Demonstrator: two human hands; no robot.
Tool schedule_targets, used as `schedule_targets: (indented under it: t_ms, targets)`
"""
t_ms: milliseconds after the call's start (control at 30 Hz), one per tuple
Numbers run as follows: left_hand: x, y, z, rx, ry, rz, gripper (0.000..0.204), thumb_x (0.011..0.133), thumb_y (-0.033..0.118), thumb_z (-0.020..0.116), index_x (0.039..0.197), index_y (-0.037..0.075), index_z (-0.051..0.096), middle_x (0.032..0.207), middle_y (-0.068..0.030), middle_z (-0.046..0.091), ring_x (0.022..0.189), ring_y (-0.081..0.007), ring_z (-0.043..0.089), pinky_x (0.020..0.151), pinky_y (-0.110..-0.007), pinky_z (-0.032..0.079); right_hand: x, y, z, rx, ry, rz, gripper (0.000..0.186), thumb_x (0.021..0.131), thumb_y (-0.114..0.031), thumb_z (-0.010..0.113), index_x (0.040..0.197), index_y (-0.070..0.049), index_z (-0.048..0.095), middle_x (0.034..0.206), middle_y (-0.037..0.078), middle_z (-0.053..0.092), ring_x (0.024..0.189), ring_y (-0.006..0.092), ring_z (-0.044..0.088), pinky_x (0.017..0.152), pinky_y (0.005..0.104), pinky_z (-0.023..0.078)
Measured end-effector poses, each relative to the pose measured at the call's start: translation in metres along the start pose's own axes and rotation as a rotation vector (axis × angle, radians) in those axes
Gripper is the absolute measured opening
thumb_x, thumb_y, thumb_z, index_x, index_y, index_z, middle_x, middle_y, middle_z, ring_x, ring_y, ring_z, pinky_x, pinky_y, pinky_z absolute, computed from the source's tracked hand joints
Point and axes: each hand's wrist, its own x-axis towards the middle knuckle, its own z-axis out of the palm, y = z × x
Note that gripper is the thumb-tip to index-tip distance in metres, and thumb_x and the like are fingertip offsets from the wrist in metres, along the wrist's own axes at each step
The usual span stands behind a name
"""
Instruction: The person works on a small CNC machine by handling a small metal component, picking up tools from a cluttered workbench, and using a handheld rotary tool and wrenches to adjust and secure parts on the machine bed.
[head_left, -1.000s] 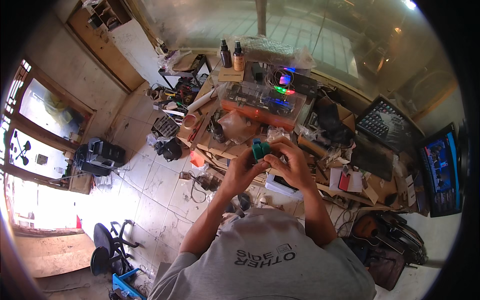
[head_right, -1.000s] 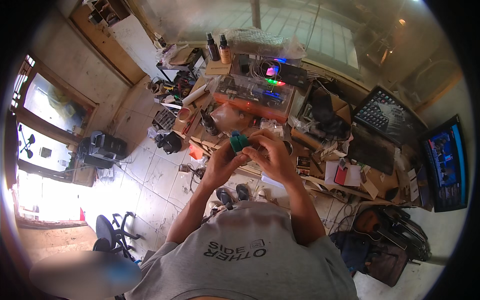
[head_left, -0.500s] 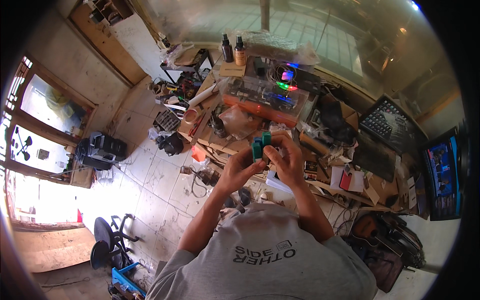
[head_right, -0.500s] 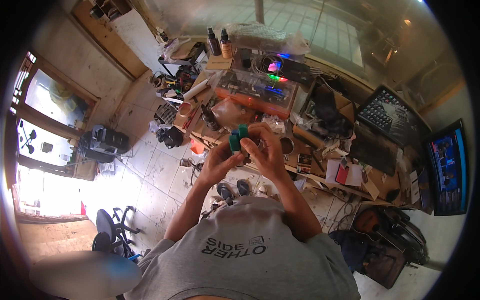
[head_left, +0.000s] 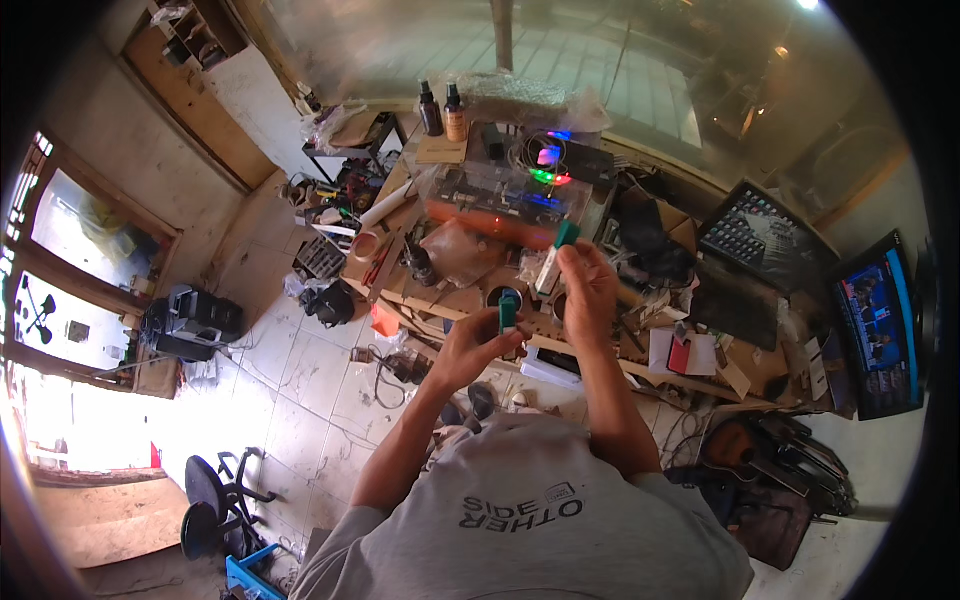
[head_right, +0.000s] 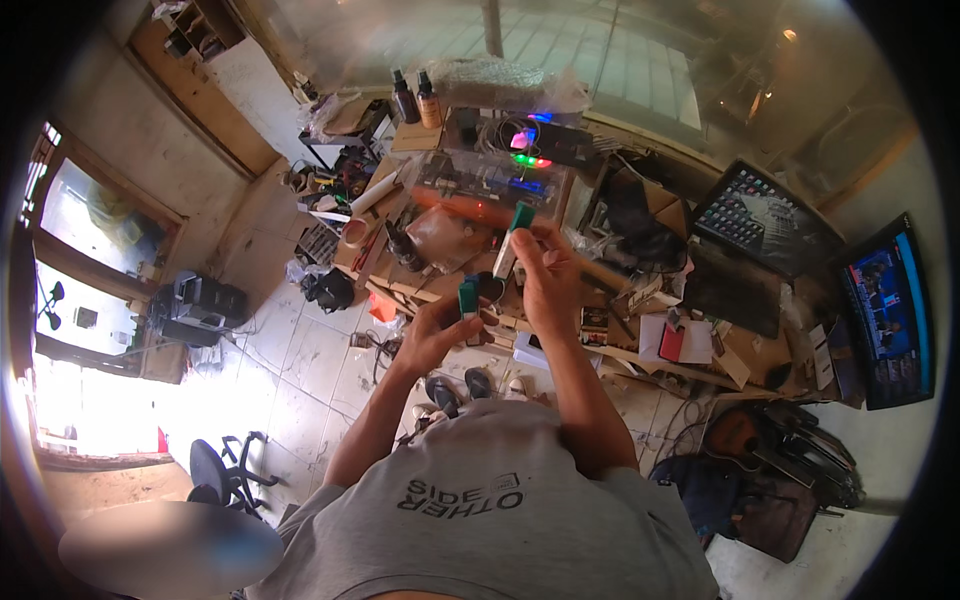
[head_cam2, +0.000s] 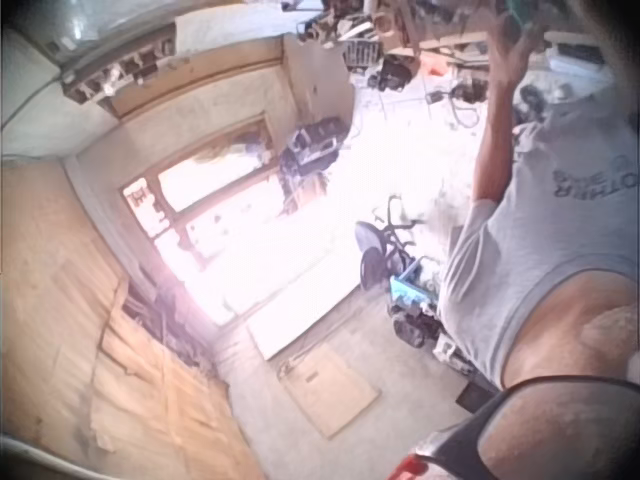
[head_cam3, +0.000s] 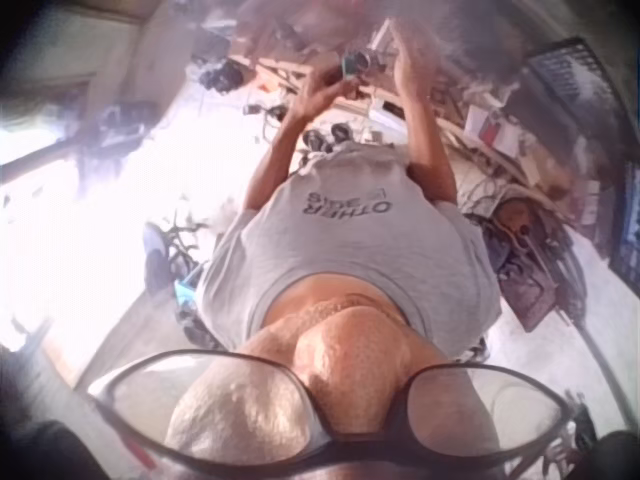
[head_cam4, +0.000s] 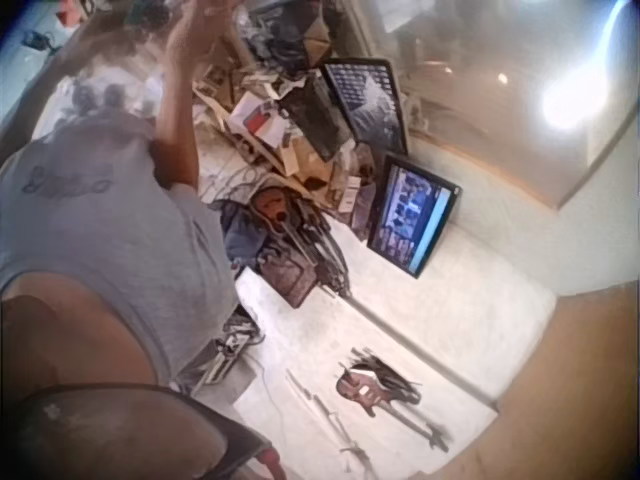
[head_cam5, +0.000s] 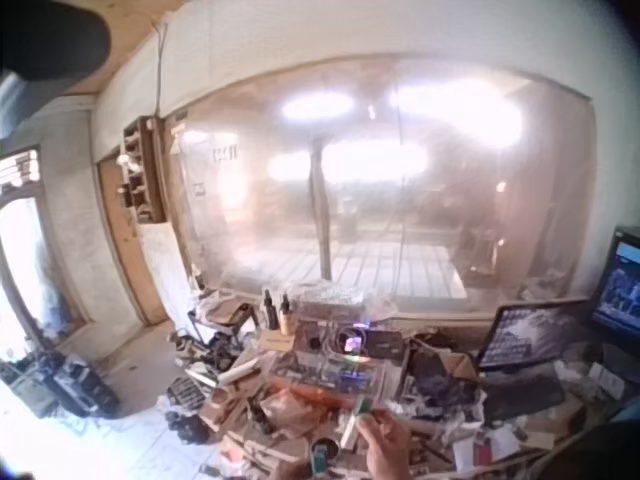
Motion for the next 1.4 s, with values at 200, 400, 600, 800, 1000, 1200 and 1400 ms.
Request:
schedule_targets:
  t_ms: [200, 400, 600, 800, 1000, 1200, 1400]
  targets:
    - [0.018, 0.02, 0.001, 0.099, 0.192, 0.101, 0.051, 0.093, 0.029, 0.073, 0.127, -0.006, 0.058, 0.107, -0.0127, 0.07, 0.093, -0.0171, 0.069, 0.084, -0.031, 0.056, 0.014, -0.034, -0.022, 0.033, 0.022, 0.037, 0.022, 0.096, -0.02, 0.068, 0.103, 0.0, 0.066, 0.092, 0.003, 0.068, 0.088, 0.0074, 0.061, 0.081, 0.0238, 0.045]
    - [0.103, 0.119, 0.023, 0.954, 0.3, 0.382, 0.042, 0.084, 0.036, 0.075, 0.099, -0.003, 0.07, 0.08, -0.0168, 0.07, 0.079, -0.0277, 0.072, 0.073, -0.038, 0.055, -0.014, -0.027, -0.061, 0.049, 0.159, 0.099, 0.02, 0.095, -0.022, 0.069, 0.101, -0.004, 0.063, 0.088, 0.006, 0.069, 0.072, 0.0134, 0.067, 0.063, 0.0267, 0.053]
    - [0.221, 0.124, 0.045, 1.46, 0.333, 0.343, 0.051, 0.08, 0.049, 0.07, 0.091, -0.001, 0.073, 0.087, -0.0218, 0.072, 0.086, -0.0364, 0.071, 0.077, -0.045, 0.056, -0.049, -0.03, -0.084, 0.038, 0.214, 0.216, 0.021, 0.094, -0.023, 0.07, 0.1, -0.005, 0.061, 0.087, 0.008, 0.069, 0.07, 0.0128, 0.066, 0.062, 0.0267, 0.052]
    - [0.283, 0.091, 0.049, 1.604, 0.339, 0.342, 0.051, 0.081, 0.05, 0.069, 0.091, 0.0, 0.074, 0.089, -0.0217, 0.073, 0.087, -0.0375, 0.072, 0.078, -0.044, 0.059, -0.083, -0.046, -0.139, -0.048, 0.346, 0.161, 0.021, 0.093, -0.023, 0.07, 0.103, -0.006, 0.063, 0.089, 0.006, 0.07, 0.074, 0.01, 0.064, 0.068, 0.0265, 0.052]
    - [0.271, 0.105, 0.055, 1.661, 0.45, 0.366, 0.066, 0.081, 0.067, 0.065, 0.094, 0.003, 0.073, 0.08, -0.0217, 0.071, 0.08, -0.0374, 0.072, 0.069, -0.046, 0.058, -0.099, -0.062, -0.177, -0.07, 0.497, 0.154, 0.018, 0.096, -0.021, 0.063, 0.102, -0.004, 0.057, 0.089, 0.01, 0.066, 0.077, 0.0137, 0.063, 0.065, 0.0285, 0.053]
    - [0.146, 0.102, 0.051, 0.91, 0.494, 0.454, 0.031, 0.088, 0.035, 0.07, 0.084, 0.004, 0.069, 0.061, -0.0109, 0.063, 0.053, -0.0263, 0.061, 0.055, -0.039, 0.046, -0.102, -0.03, -0.159, -0.035, 0.256, 0.306, 0.02, 0.092, -0.019, 0.068, 0.103, -0.004, 0.063, 0.088, 0.006, 0.066, 0.073, 0.0112, 0.06, 0.065, 0.0252, 0.048]
    - [-0.029, -0.068, 0.015, -0.086, 0.367, -0.235, 0.05, 0.1, 0.045, 0.057, 0.125, 0.003, 0.062, 0.1, -0.0104, 0.067, 0.089, -0.0152, 0.065, 0.074, -0.032, 0.056, -0.091, 0.018, -0.07, -0.336, -0.29, 0.709, 0.021, 0.091, -0.017, 0.07, 0.103, 0.0, 0.068, 0.084, 0.004, 0.067, 0.071, 0.0093, 0.062, 0.062, 0.0247, 0.049]
